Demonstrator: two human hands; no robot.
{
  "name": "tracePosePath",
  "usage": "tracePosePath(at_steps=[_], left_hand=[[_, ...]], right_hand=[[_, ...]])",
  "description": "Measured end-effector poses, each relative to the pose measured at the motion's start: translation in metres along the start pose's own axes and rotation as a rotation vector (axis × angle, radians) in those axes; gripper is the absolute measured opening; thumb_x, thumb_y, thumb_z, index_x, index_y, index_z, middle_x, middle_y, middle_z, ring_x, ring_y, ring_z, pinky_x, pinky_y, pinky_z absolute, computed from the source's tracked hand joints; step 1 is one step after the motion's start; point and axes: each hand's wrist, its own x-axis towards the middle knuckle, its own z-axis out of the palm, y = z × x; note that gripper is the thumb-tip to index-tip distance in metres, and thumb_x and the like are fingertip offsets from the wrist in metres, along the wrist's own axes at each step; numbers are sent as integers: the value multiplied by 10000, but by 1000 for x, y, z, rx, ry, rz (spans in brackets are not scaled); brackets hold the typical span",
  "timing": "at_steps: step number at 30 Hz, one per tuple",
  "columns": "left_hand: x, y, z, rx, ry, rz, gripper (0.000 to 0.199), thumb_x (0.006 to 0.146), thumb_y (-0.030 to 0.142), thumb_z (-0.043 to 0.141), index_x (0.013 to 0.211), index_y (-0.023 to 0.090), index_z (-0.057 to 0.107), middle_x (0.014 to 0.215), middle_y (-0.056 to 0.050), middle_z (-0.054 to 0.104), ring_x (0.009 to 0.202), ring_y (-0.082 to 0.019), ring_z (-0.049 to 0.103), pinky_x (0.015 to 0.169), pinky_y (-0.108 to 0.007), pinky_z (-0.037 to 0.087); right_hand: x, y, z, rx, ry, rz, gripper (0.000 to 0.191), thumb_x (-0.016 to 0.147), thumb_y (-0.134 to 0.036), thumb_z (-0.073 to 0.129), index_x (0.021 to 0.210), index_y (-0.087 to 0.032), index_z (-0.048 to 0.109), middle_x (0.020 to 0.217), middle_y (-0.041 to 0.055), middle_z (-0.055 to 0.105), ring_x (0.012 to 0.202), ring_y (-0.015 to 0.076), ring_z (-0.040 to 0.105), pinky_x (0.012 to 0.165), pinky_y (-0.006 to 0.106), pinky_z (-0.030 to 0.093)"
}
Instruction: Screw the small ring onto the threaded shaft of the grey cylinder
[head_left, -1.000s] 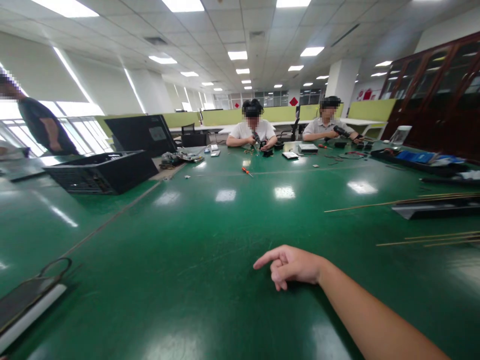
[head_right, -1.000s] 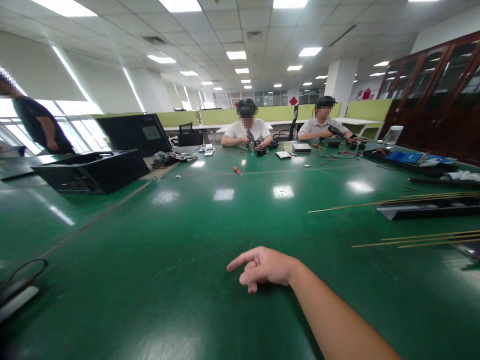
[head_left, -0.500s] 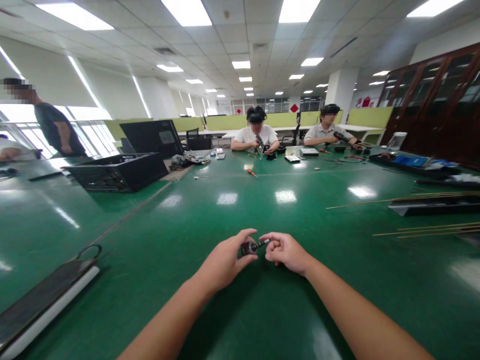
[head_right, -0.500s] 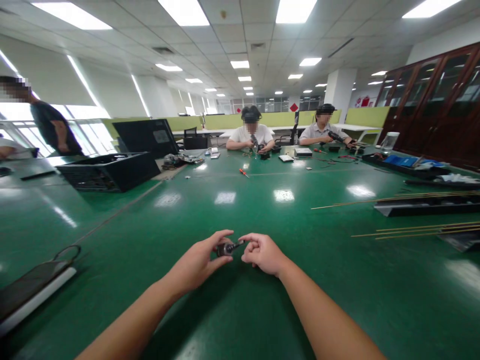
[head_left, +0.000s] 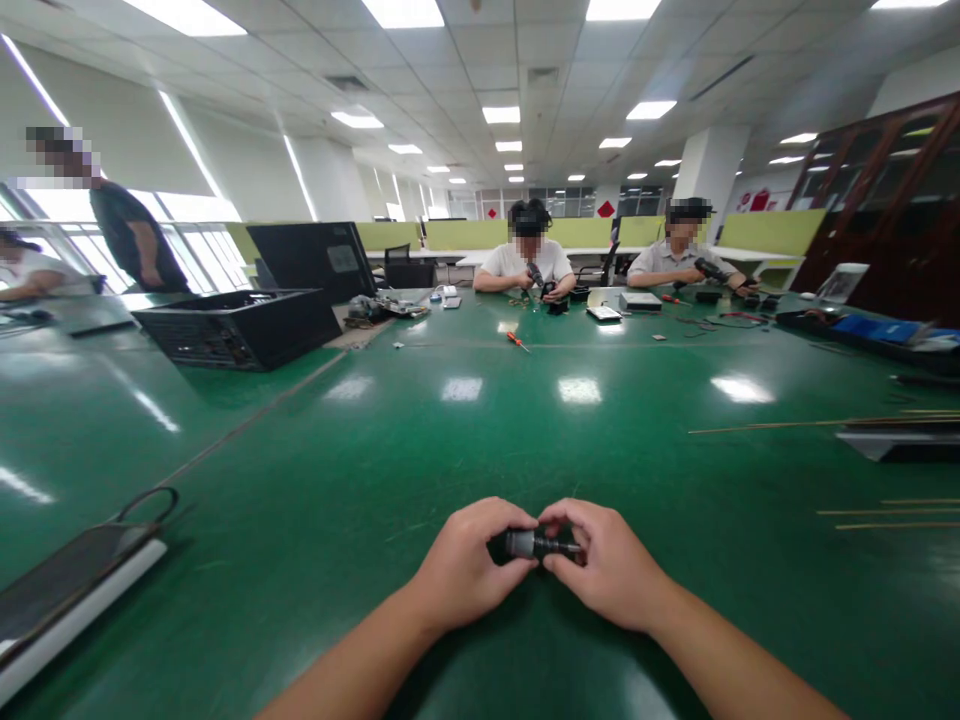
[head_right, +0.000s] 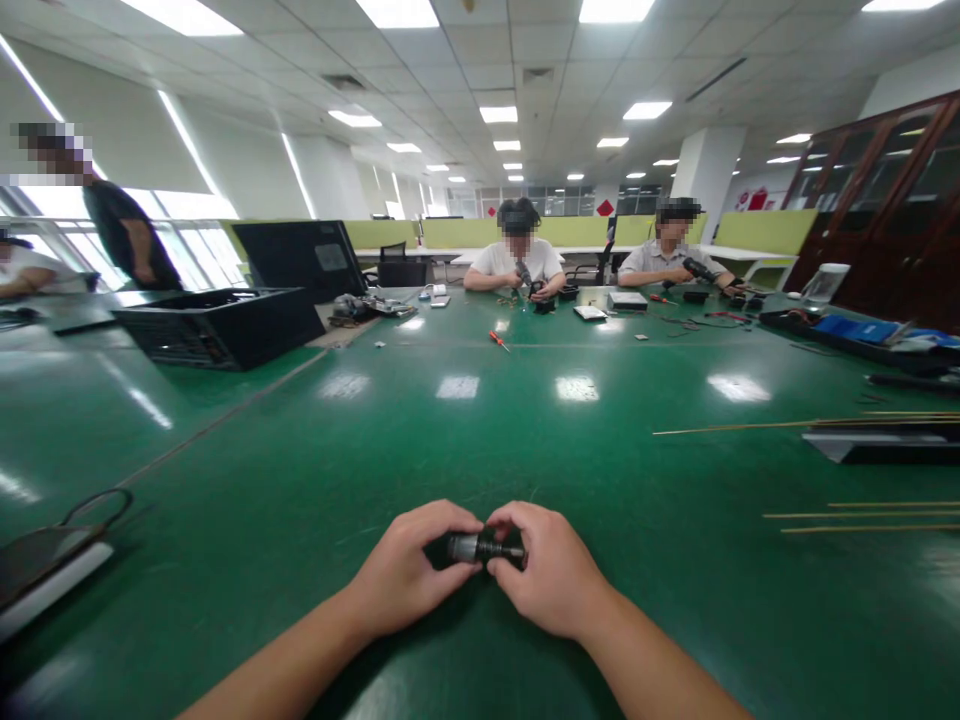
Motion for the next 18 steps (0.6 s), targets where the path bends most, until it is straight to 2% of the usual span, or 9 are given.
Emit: tracePosePath(at_steps=[4,8,12,18], left_hand=[[-1,-1,4,-42,21,-44,258,741,121,724,976,222,689,936,-8,728,861,-157,673,791,-268,498],[-2,0,4,-49,71,-42,269,728,117,733,972,219,685,933,-1,731,858,-153,682,795,-261,501],[-1,0,5,-46,74,-46,255,729,133,732,966,215,685,926,-13,735,850,-165,687,784,-267,510],[-2,1,6,-54,63,-23,265,728,148,741,979,217,692,928,-16,739,853,-167,692,787,-271,518]], right_hand=[[-2,0,-1,41,-18,51,298,710,-109,664,990,-211,671,855,10,668,649,135,555,584,236,404],[-3,-2,-2,92,-12,50,274,729,-123,661,991,-202,674,835,15,659,651,135,556,574,227,406],[-4,-4,-3,58,39,48,212,743,-152,685,949,-200,689,748,-2,643,565,116,506,529,227,363],[-3,-2,-5,21,40,-66,126,772,-189,704,892,-210,735,808,29,691,698,159,605,636,262,432]])
